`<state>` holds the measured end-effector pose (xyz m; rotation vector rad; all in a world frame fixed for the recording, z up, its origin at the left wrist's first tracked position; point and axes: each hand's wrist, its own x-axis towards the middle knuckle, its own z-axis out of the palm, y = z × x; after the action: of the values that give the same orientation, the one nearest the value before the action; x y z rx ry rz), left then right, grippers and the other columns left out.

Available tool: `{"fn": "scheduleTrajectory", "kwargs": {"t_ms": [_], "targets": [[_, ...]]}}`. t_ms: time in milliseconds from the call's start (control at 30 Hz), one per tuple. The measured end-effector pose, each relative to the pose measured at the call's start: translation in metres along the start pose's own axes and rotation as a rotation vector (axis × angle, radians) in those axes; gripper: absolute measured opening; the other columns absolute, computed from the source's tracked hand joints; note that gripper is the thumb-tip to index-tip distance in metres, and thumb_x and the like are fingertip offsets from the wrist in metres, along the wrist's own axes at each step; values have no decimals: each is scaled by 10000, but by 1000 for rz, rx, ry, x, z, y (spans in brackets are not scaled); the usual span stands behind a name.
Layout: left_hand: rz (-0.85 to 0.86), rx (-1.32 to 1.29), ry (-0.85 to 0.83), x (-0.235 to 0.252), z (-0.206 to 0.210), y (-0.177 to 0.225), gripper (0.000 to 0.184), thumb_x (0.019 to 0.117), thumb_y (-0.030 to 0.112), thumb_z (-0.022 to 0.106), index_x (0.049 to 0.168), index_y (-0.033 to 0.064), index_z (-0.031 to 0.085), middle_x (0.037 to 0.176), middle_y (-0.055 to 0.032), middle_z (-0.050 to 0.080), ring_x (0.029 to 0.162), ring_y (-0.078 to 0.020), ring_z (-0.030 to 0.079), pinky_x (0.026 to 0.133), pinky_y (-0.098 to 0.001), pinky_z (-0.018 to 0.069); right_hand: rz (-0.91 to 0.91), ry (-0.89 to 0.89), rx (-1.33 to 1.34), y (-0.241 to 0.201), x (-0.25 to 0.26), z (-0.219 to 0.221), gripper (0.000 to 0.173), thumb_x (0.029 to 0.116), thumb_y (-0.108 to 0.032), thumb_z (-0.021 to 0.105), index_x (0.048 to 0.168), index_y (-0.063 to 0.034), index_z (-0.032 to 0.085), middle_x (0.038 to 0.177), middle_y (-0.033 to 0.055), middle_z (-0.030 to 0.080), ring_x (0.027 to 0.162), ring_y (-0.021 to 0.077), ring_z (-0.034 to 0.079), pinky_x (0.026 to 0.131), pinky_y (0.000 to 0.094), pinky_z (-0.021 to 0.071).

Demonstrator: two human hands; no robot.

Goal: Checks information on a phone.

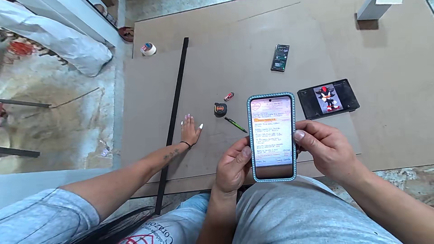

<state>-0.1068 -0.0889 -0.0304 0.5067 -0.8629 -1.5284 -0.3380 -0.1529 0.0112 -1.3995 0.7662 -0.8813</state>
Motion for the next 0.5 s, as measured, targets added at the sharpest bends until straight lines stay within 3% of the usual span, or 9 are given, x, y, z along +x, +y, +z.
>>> {"fn": "scheduleTrajectory", "kwargs": {"t_ms": [500], "targets": [[-6,-12,-6,2,1,-2,349,1090,245,498,1325,9,604,1153,-120,709,1031,-165,708,940,-364,592,-9,10,3,0,0,-1,255,1079,-156,470,1177,-18,661,898,70,708,732,127,688,652,259,608]]}}
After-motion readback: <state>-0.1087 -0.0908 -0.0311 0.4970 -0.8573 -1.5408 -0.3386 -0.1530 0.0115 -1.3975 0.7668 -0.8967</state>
